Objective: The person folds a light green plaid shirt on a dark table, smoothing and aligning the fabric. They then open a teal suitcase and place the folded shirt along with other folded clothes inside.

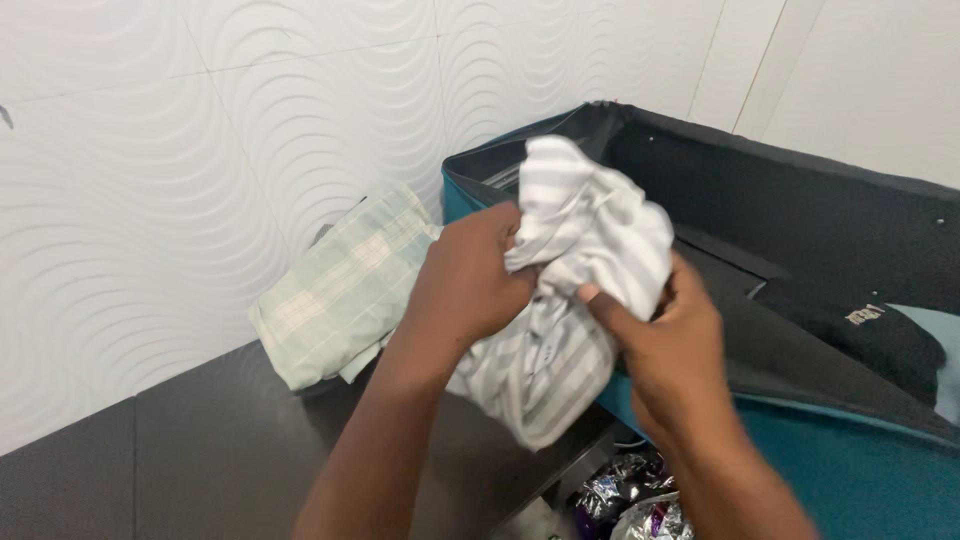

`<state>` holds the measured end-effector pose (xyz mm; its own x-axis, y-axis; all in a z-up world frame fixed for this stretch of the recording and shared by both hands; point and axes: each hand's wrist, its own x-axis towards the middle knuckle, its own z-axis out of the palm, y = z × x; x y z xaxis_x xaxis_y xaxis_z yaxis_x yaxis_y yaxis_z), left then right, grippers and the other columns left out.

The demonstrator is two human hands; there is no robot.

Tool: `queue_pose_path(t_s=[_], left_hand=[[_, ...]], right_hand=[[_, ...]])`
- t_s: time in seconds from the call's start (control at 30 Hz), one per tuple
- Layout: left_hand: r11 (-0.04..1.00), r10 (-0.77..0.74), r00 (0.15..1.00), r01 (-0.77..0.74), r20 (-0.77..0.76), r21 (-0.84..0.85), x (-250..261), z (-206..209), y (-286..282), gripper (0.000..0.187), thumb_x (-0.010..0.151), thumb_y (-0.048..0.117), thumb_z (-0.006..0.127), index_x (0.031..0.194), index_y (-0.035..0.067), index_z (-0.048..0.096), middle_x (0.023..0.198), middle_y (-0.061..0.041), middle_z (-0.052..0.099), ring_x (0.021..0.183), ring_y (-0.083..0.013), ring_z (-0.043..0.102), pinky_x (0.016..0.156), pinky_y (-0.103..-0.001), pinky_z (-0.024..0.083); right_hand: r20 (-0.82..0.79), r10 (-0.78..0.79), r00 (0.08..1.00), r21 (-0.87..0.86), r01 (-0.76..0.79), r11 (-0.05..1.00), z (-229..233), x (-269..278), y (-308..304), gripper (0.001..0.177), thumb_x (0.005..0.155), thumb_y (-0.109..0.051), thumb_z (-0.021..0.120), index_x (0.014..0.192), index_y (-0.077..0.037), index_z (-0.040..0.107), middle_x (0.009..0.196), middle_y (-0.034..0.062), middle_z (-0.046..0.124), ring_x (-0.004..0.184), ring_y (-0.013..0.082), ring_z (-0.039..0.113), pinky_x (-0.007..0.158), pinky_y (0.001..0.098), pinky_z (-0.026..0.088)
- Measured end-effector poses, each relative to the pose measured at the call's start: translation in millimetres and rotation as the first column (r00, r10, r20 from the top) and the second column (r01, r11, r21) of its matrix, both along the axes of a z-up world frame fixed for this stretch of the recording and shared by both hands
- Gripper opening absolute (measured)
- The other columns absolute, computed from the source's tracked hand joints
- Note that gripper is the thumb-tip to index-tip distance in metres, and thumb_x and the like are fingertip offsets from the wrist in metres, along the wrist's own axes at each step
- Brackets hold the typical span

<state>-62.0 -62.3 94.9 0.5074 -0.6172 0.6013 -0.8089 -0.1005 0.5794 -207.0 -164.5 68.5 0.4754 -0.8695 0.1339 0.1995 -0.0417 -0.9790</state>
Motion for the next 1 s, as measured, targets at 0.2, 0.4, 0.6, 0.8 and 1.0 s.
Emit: queue_pose_path(t_s=[0.2, 0.4, 0.6, 0.8, 1.0], left_hand=[[0.941, -0.184, 0.983, 0.184, 0.026, -0.286, -34, 39, -57, 0.031, 0.076, 0.019, 0.082, 0.099, 0.004, 0.066, 0.092, -0.015, 0.075, 0.090, -0.0341, 0.074, 0.076, -0.042, 0.056], [0.910, -0.313, 0.948, 0.282, -0.059, -0.303, -61, 57, -139, 0.043, 0.078, 0.037, 0.086, 0.084, 0.004, 0.059, 0.069, -0.009, 0.065, 0.065, -0.0206, 0.068, 0.065, -0.037, 0.055], [0.626, -0.605, 0.785, 0.573, 0.135, -0.530, -102, 52, -253, 0.045, 0.089, 0.041, 0.077, 0.116, 0.010, 0.058, 0.103, -0.012, 0.069, 0.096, -0.0238, 0.071, 0.087, -0.037, 0.058], [0.756, -0.595, 0.797, 0.598, -0.100, 0.266, -116, -16, -295, 0.097, 0.080, 0.054, 0.068, 0.162, 0.018, 0.031, 0.145, -0.027, 0.057, 0.133, -0.0439, 0.057, 0.111, -0.045, 0.047], [0.538, -0.441, 0.894, 0.332, -0.077, 0.774, -138, -59, -294, 0.083, 0.079, 0.062, 0.053, 0.156, 0.033, 0.040, 0.159, -0.008, 0.043, 0.145, -0.0316, 0.045, 0.120, -0.060, 0.023]], right_hand=[[0.059, 0.095, 0.994, -0.442, -0.059, 0.895, 60, -74, -32, 0.076, 0.087, 0.003, 0.064, 0.157, 0.001, 0.033, 0.140, 0.0262, 0.058, 0.130, 0.0334, 0.063, 0.101, 0.0443, 0.053], [-0.384, -0.351, 0.854, -0.805, -0.123, 0.581, 80, -142, -100, 0.094, 0.088, -0.009, 0.070, 0.165, -0.002, 0.017, 0.136, 0.0270, 0.057, 0.114, 0.0366, 0.066, 0.089, 0.0478, 0.055], [-0.474, -0.611, 0.635, -0.731, 0.103, 0.674, 82, -177, -187, 0.084, 0.092, -0.016, 0.071, 0.165, -0.011, 0.029, 0.120, 0.0270, 0.068, 0.095, 0.0357, 0.071, 0.077, 0.0461, 0.061], [-0.741, -0.649, 0.172, -0.651, 0.051, 0.757, 43, -181, -286, 0.075, 0.097, -0.023, 0.072, 0.164, -0.019, 0.040, 0.105, 0.0269, 0.079, 0.077, 0.0347, 0.076, 0.065, 0.0444, 0.066], [-0.543, -0.579, -0.608, -0.166, -0.598, 0.784, -19, -170, -346, 0.058, 0.097, -0.056, 0.064, 0.150, -0.035, 0.054, 0.131, -0.0029, 0.067, 0.095, 0.0203, 0.030, 0.104, 0.0462, 0.045]])
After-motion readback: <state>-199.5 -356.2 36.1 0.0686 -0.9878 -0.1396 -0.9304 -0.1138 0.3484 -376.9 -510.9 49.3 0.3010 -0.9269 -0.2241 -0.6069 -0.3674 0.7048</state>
